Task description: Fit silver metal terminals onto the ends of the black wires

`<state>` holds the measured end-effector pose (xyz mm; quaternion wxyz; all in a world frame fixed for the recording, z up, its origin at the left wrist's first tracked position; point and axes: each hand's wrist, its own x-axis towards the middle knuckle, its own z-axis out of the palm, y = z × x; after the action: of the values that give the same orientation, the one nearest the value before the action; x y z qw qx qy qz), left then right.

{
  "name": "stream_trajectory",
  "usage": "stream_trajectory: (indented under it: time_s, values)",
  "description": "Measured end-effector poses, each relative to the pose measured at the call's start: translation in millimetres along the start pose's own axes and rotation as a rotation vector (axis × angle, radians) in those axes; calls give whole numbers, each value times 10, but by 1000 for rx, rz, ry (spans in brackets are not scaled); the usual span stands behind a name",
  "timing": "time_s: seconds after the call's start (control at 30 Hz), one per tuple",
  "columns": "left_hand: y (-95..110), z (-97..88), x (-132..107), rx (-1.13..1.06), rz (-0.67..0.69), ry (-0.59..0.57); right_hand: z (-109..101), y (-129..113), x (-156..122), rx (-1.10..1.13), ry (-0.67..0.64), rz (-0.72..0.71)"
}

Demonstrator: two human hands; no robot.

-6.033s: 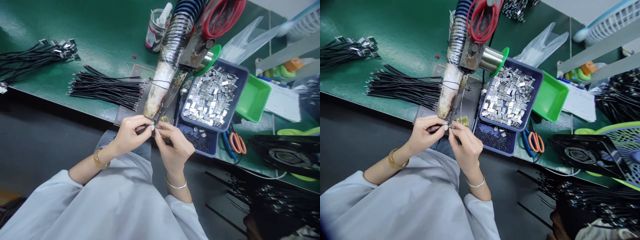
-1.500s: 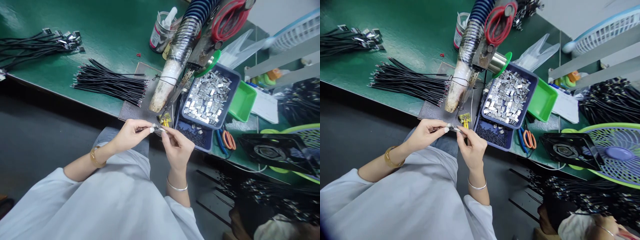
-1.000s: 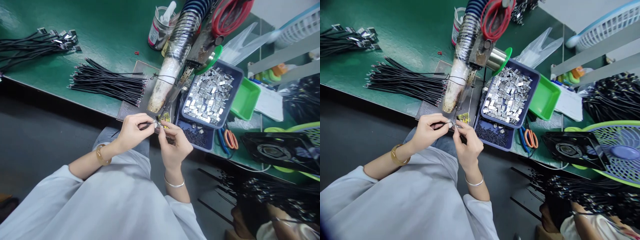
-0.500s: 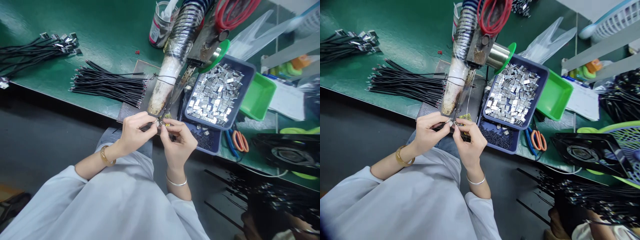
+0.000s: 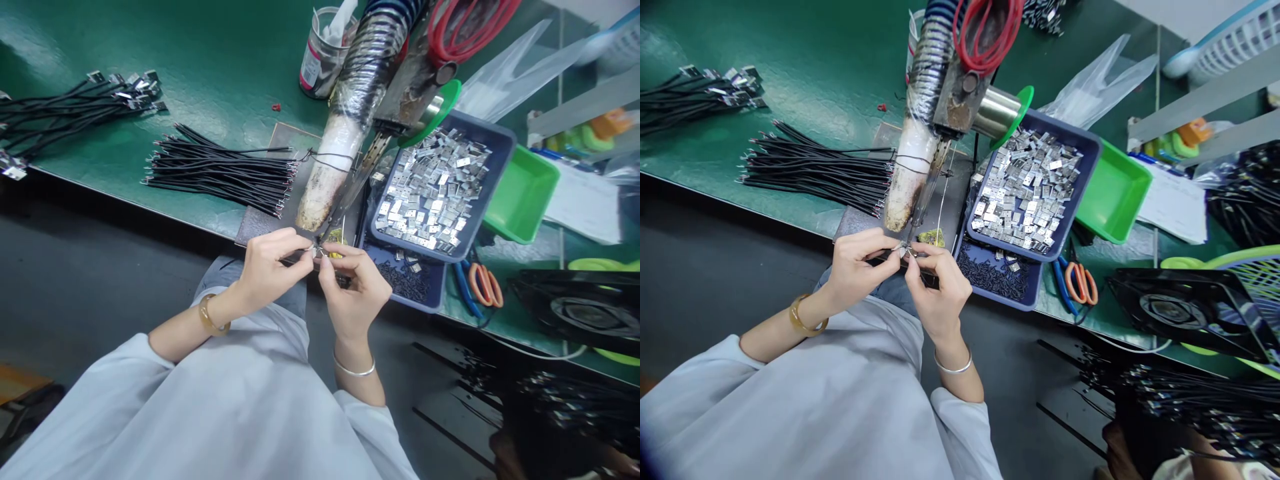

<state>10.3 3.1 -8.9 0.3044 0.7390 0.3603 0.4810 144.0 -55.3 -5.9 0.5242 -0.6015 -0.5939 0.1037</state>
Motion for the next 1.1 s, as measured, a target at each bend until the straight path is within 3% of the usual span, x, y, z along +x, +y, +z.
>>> stream_trajectory:
  time_s: [0.17, 0.47, 0.57, 0.63, 0.7, 0.77, 0.83, 0.9, 1.0, 1.1]
  values:
    - [12, -4, 27, 21, 33, 16, 18, -22, 41, -43, 41, 13]
    - [5, -12, -48, 1, -30, -12, -29, -25, -37, -30, -41, -31]
    - [14, -35, -51, 52, 20, -28, -41, -31, -58, -13, -44, 1]
    - [41, -62, -55, 142, 123, -56, -74, -34, -77, -2, -30, 40]
    - [99, -85, -85, 284, 294, -172, -135, -51, -92, 3, 22, 68]
    - [186, -82, -166, 427, 470, -408, -216, -97, -88, 0, 40, 74]
    - [277, -35, -305, 502, 607, -685, -289, -171, -57, -15, -66, 64]
    - [342, 54, -485, 511, 725, -869, -325, -248, -12, -11, -279, 39]
    - [374, 205, -733, 517, 857, -954, -301, -317, 37, 46, -548, -30]
    - [383, 264, -811, 502, 910, -955, -265, -327, 33, 74, -621, -45]
